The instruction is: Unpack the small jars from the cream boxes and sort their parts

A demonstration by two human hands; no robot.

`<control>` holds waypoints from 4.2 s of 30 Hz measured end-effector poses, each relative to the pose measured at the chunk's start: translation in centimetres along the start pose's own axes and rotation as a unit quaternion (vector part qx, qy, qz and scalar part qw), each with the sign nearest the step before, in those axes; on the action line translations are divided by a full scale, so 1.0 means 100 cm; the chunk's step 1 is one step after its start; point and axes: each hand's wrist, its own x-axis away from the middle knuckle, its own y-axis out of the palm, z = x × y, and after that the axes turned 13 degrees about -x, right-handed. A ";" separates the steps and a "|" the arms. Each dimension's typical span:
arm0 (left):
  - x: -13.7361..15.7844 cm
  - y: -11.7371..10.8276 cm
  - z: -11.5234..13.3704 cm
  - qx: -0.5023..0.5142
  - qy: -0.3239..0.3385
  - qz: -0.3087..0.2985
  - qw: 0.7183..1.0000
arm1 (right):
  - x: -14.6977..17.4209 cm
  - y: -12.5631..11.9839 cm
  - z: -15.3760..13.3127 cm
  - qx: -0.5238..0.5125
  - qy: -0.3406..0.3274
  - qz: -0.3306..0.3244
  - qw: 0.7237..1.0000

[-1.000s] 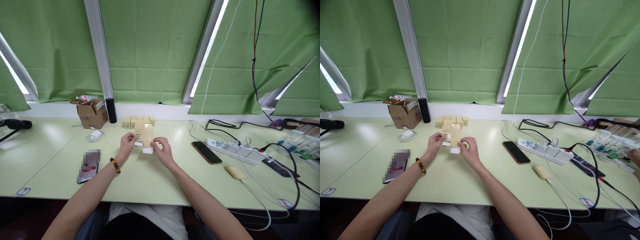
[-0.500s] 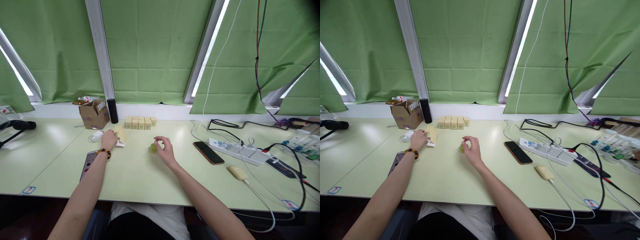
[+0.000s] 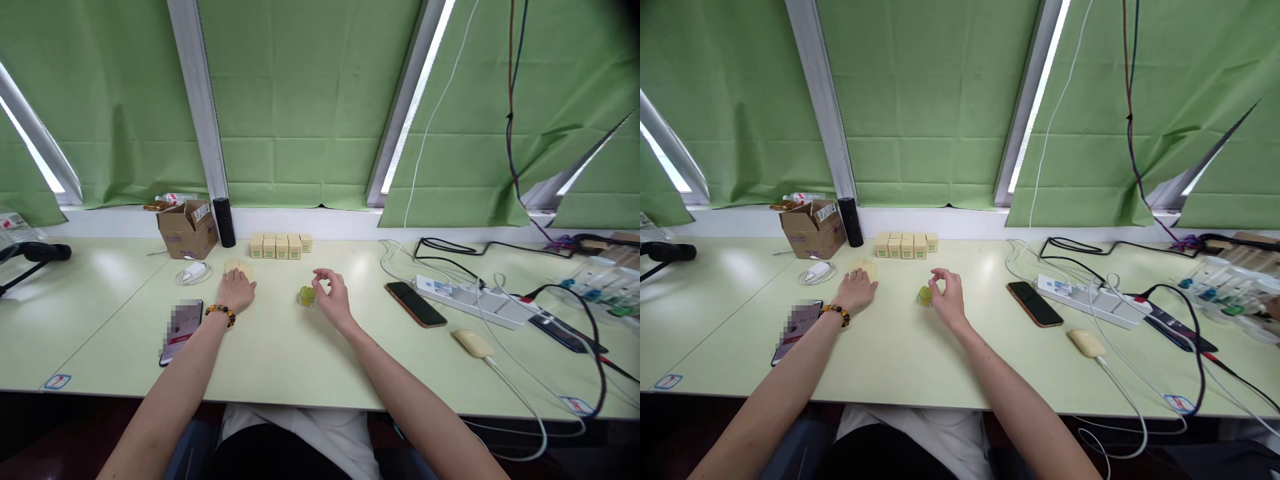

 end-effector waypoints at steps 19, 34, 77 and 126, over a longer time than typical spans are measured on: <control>0.005 -0.010 -0.003 -0.042 -0.019 0.094 0.995 | -0.001 0.001 0.002 0.023 0.040 -0.024 0.999; 0.049 -0.030 0.059 0.207 0.238 0.120 0.941 | 0.005 0.003 0.017 0.144 0.067 -0.172 0.972; 0.018 -0.004 0.064 0.745 -0.114 -0.076 0.653 | 0.009 0.016 -0.013 -0.258 0.055 -0.130 0.956; 0.018 -0.005 0.064 0.745 -0.122 -0.075 0.652 | -0.004 -0.019 -0.041 -0.568 0.198 -0.136 0.787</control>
